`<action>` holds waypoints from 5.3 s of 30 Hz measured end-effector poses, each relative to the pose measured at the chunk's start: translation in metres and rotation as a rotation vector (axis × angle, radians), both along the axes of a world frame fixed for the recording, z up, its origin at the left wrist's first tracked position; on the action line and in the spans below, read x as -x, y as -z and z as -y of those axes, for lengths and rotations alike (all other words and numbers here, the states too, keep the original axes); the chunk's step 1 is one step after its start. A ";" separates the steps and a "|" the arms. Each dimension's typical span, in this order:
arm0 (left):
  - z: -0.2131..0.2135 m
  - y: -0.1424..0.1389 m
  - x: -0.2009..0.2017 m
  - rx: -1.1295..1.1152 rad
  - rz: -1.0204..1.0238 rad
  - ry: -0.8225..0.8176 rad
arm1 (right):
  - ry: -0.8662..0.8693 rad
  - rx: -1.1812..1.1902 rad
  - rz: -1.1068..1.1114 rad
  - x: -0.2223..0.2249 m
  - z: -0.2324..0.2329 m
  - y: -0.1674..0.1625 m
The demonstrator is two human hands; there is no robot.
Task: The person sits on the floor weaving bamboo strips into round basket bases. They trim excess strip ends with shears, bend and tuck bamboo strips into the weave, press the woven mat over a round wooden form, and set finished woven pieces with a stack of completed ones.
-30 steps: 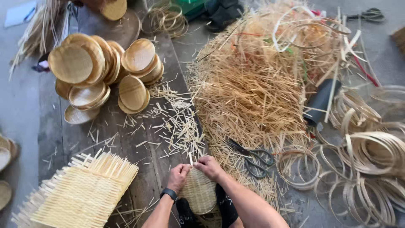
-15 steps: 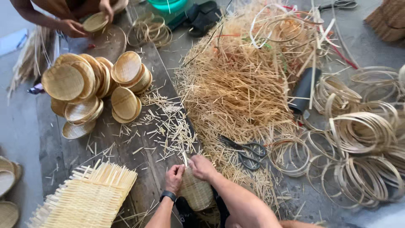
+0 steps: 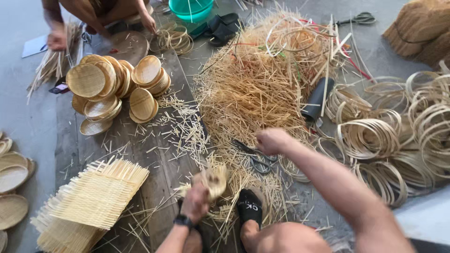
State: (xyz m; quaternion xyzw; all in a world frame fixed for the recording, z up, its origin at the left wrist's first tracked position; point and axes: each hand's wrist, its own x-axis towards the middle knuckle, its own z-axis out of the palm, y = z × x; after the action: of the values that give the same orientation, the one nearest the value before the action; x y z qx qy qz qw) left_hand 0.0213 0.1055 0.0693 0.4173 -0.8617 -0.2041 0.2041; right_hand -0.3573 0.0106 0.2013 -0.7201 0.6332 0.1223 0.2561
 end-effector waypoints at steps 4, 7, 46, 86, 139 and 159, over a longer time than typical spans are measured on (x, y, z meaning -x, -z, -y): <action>-0.054 0.045 -0.034 0.097 0.134 0.251 | 0.127 -0.089 0.135 -0.007 -0.031 0.097; -0.048 0.062 -0.069 0.105 0.082 0.268 | 0.140 0.191 0.194 -0.012 -0.042 0.169; 0.059 0.035 -0.001 -0.271 0.145 -0.365 | 0.297 0.015 0.251 -0.064 -0.056 0.170; 0.050 0.035 0.041 -0.175 0.216 -0.507 | -0.207 0.255 -0.190 -0.096 0.013 0.224; 0.040 0.035 0.041 -0.300 -0.229 -0.584 | -0.224 0.079 -0.159 -0.065 0.010 0.232; 0.051 0.044 0.013 -0.293 -0.048 -0.335 | -0.273 -0.039 -0.207 -0.081 0.024 0.232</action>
State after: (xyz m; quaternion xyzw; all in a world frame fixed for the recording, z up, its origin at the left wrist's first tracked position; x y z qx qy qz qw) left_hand 0.0082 0.0548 0.0250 0.5749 -0.7363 -0.3001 0.1930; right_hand -0.2763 -0.0131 -0.0307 -0.7779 0.5499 0.2417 0.1848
